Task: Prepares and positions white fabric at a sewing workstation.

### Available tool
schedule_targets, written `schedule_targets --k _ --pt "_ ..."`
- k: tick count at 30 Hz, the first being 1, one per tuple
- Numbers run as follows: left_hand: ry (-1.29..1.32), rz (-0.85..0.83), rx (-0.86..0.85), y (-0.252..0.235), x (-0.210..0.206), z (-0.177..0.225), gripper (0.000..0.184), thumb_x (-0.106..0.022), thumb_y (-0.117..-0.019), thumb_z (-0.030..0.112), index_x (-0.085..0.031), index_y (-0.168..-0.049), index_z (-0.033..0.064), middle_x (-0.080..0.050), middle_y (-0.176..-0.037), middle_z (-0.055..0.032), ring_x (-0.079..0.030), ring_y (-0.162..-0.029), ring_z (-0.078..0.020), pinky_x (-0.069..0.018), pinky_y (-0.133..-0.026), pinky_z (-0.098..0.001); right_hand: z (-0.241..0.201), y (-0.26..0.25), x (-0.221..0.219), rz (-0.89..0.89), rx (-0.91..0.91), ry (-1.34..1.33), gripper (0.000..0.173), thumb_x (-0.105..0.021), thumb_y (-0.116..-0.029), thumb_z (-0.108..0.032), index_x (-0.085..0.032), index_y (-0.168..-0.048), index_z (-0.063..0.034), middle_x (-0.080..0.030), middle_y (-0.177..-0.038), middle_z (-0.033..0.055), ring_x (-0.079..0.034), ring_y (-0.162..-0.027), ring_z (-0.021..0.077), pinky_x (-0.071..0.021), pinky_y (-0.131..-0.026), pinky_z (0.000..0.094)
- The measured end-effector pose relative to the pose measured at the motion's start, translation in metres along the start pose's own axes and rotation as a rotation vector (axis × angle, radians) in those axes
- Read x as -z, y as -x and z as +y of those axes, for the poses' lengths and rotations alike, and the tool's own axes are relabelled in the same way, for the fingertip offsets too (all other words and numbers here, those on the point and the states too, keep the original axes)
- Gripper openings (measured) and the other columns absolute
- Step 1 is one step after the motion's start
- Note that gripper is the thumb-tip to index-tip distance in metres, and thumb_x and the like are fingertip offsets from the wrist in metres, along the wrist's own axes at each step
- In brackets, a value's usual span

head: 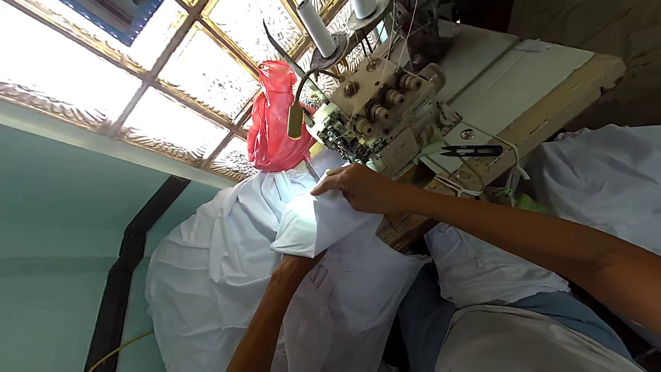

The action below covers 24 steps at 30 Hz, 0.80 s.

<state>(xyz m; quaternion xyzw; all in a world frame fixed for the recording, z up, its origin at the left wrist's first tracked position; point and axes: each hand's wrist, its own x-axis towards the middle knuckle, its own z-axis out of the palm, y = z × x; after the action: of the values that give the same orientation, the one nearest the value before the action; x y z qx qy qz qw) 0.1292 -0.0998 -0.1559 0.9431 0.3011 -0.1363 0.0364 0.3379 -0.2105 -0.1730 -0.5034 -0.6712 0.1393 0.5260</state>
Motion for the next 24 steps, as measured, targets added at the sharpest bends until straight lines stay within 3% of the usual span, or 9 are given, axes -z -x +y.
schedule_targets --k 4,7,9,11,14,18,20,22,24 --pt "-0.048 -0.083 0.031 -0.002 0.010 0.007 0.049 -0.060 -0.1029 0.033 -0.063 -0.131 -0.0069 -0.060 -0.136 -0.0319 -0.050 -0.137 -0.0465 -0.0317 -0.115 -0.0605 0.000 0.008 0.009 -0.065 -0.033 0.051 0.045 -0.051 -0.0847 0.022 -0.074 -0.118 0.0024 -0.073 -0.111 0.0207 -0.069 -0.103 0.0324 -0.0520 -0.092 0.0446" --pt "-0.141 -0.103 0.007 0.008 0.039 0.022 0.035 -0.061 -0.1021 0.022 -0.067 -0.122 -0.0068 -0.064 -0.126 -0.0327 -0.056 -0.127 -0.0491 -0.0373 -0.107 -0.0653 0.006 0.001 -0.002 -0.226 -0.012 0.116 0.037 -0.059 -0.0837 0.019 -0.077 -0.111 0.0003 -0.074 -0.108 0.0185 -0.070 -0.103 0.0340 -0.0524 -0.092 0.0506" --pt "-0.207 -0.054 -0.196 0.012 0.054 0.023 0.020 -0.060 -0.1000 0.010 -0.072 -0.105 -0.0051 -0.070 -0.105 -0.0292 -0.066 -0.106 -0.0489 -0.0487 -0.087 -0.0660 0.004 -0.010 -0.021 -0.398 -0.019 0.208 0.022 -0.066 -0.0879 0.010 -0.077 -0.104 0.0008 -0.073 -0.101 0.0185 -0.069 -0.099 0.0352 -0.0519 -0.088 0.0534" --pt "-0.228 -0.031 -0.478 0.022 0.068 0.019 0.019 -0.058 -0.1008 0.010 -0.071 -0.093 -0.0004 -0.069 -0.085 -0.0191 -0.070 -0.081 -0.0401 -0.0534 -0.067 -0.0561 -0.004 -0.019 -0.038 -0.558 -0.057 0.333 0.012 -0.064 -0.0941 0.003 -0.072 -0.102 0.0061 -0.069 -0.100 0.0226 -0.066 -0.100 0.0401 -0.0498 -0.086 0.0571" --pt "-0.269 0.154 -0.682 0.046 0.084 0.021 0.032 -0.051 -0.1003 0.030 -0.064 -0.080 0.0089 -0.056 -0.063 -0.0047 -0.061 -0.054 -0.0246 -0.0447 -0.045 -0.0408 -0.017 -0.026 -0.058 -0.733 -0.100 0.531 0.018 -0.056 -0.0999 0.001 -0.067 -0.112 0.0090 -0.066 -0.114 0.0243 -0.062 -0.112 0.0409 -0.0486 -0.091 0.0558" --pt "-0.485 0.436 -0.543 0.045 0.098 0.016 0.004 -0.067 -0.0872 0.003 -0.070 -0.089 0.0026 -0.062 -0.067 -0.0124 -0.063 -0.056 -0.0333 -0.0466 -0.048 -0.0466 -0.020 -0.021 -0.054 -0.687 -0.118 0.460 0.020 -0.051 -0.1014 0.003 -0.067 -0.110 0.0118 -0.067 -0.108 0.0265 -0.064 -0.105 0.0422 -0.0475 -0.088 0.0556" --pt "-0.512 0.510 -0.498 0.030 0.091 0.013 0.012 -0.071 -0.0811 -0.006 -0.067 -0.091 -0.0011 -0.062 -0.067 -0.0158 -0.062 -0.056 -0.0367 -0.0441 -0.049 -0.0481 -0.037 -0.019 -0.032 -0.678 -0.220 0.282 0.021 -0.054 -0.1002 0.005 -0.065 -0.117 0.0122 -0.066 -0.113 0.0288 -0.062 -0.111 0.0439 -0.0473 -0.092 0.0575" --pt "-0.412 0.509 -0.532 0.017 0.079 0.010 0.012 -0.066 -0.0827 0.000 -0.067 -0.094 -0.0019 -0.060 -0.063 -0.0144 -0.062 -0.055 -0.0356 -0.0450 -0.051 -0.0485 -0.048 -0.010 -0.011 -0.621 -0.253 0.143 0.023 -0.059 -0.0948 0.011 -0.064 -0.117 0.0125 -0.066 -0.111 0.0286 -0.062 -0.109 0.0410 -0.0468 -0.096 0.0530" --pt "-0.235 0.429 -0.615 0.011 0.072 0.016 0.015 -0.066 -0.0859 0.010 -0.071 -0.096 0.0012 -0.062 -0.063 -0.0096 -0.065 -0.061 -0.0311 -0.0500 -0.064 -0.0502 -0.050 0.001 0.006 -0.597 -0.232 0.143 0.016 -0.062 -0.0919 0.012 -0.066 -0.108 0.0134 -0.067 -0.100 0.0268 -0.064 -0.098 0.0374 -0.0478 -0.091 0.0492"
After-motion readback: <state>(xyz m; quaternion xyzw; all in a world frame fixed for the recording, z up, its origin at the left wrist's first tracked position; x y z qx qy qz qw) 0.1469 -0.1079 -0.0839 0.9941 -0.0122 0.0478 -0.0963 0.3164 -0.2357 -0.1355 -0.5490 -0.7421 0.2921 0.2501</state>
